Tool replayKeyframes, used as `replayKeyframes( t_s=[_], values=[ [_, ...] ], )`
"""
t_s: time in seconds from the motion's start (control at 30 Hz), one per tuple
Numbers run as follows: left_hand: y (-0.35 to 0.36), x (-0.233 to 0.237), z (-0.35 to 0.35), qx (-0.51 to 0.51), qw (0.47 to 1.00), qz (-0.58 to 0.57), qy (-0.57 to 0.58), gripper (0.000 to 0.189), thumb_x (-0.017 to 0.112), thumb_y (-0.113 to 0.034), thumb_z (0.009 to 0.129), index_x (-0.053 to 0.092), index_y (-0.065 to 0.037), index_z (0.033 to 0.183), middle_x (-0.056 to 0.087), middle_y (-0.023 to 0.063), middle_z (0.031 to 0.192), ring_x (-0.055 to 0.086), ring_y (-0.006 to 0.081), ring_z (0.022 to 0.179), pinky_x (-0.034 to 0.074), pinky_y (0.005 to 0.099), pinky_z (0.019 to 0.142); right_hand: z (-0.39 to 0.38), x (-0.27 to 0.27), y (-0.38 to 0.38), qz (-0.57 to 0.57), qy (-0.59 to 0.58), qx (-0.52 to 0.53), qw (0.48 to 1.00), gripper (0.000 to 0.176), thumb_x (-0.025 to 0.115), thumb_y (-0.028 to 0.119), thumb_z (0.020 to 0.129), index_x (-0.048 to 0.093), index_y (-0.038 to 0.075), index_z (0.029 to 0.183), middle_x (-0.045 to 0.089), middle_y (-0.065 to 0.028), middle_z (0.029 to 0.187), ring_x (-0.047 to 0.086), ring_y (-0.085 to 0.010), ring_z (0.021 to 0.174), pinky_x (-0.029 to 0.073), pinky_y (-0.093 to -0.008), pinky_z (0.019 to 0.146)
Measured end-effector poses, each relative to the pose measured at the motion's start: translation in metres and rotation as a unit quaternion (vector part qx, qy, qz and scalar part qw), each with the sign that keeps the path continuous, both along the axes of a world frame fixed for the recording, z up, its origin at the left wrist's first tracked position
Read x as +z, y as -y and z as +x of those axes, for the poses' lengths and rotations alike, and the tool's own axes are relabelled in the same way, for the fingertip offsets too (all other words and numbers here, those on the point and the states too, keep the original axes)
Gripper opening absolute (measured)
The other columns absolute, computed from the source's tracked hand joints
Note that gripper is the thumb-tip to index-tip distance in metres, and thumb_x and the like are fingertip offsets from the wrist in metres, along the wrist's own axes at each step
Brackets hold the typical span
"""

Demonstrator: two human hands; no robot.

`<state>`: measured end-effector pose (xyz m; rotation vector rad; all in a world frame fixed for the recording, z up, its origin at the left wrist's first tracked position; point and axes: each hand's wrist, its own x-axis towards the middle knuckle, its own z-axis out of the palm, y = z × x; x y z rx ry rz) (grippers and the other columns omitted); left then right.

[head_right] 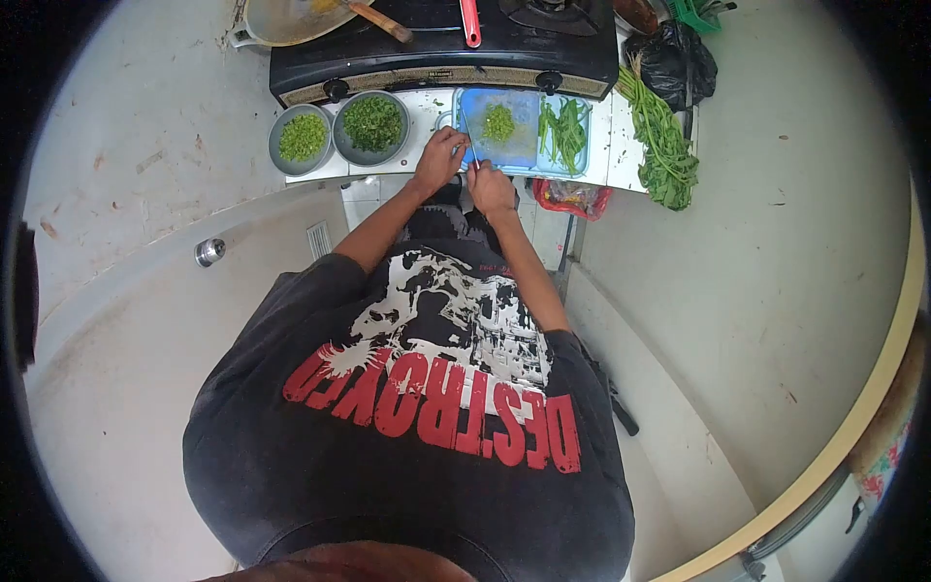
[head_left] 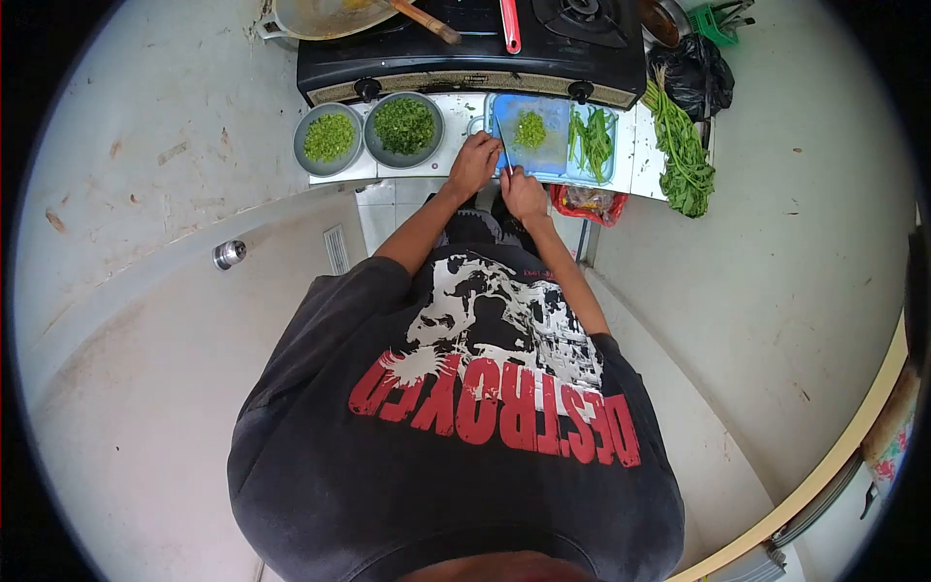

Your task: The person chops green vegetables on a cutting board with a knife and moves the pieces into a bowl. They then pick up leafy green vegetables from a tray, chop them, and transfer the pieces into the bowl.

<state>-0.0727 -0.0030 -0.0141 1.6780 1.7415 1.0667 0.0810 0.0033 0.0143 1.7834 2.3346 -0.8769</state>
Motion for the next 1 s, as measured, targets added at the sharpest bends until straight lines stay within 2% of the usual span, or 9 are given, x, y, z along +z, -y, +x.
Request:
replayKeyframes(
  t_s=[0.23, 0.47, 0.83, 1.0],
  values=[
    [0.0, -0.002, -0.001, -0.003, 1.0, 0.008, 0.007, 0.012, 0.065, -0.003, 0.087, 0.069, -0.001, 0.098, 0.063, 0.0156, 0.093, 0.063, 0.035, 0.091, 0.051, 0.0419, 0.084, 0.021, 0.002, 0.021, -0.007, 0.017, 0.01, 1.0, 0.049, 0.045, 0.042, 0.1, 0.06, -0.004, 0.105, 0.068, -0.0312, 0.082, 0.068, -0.0484, 0.079, 0.055, -0.0561, 0.074],
    [0.0, -0.002, -0.002, -0.004, 1.0, 0.005, 0.003, 0.013, 0.064, -0.002, 0.086, 0.069, -0.001, 0.098, 0.063, 0.0154, 0.092, 0.063, 0.0347, 0.091, 0.051, 0.0414, 0.083, 0.001, -0.001, 0.002, -0.008, 0.006, -0.031, 0.999, 0.048, 0.045, 0.042, 0.1, 0.061, -0.004, 0.105, 0.068, -0.0313, 0.083, 0.068, -0.0481, 0.081, 0.055, -0.0567, 0.076],
    [0.0, 0.001, -0.003, -0.005, 1.0, 0.008, 0.008, 0.011, 0.064, -0.003, 0.086, 0.068, 0.0, 0.096, 0.062, 0.0152, 0.092, 0.063, 0.0344, 0.09, 0.05, 0.0415, 0.083, 0.012, 0.006, 0.025, -0.015, 0.006, -0.001, 1.0, 0.048, 0.046, 0.041, 0.1, 0.061, -0.004, 0.103, 0.068, -0.0311, 0.082, 0.068, -0.048, 0.079, 0.056, -0.0553, 0.075],
    [-0.002, -0.001, -0.004, -0.009, 1.0, 0.013, 0.003, 0.012, 0.065, -0.004, 0.087, 0.068, 0.0, 0.097, 0.062, 0.0153, 0.092, 0.062, 0.0352, 0.091, 0.05, 0.0419, 0.083, -0.004, 0.003, 0.003, -0.006, 0.004, -0.005, 1.0, 0.048, 0.046, 0.041, 0.1, 0.061, -0.004, 0.103, 0.068, -0.032, 0.084, 0.068, -0.0489, 0.08, 0.055, -0.0559, 0.075]
  ],
)
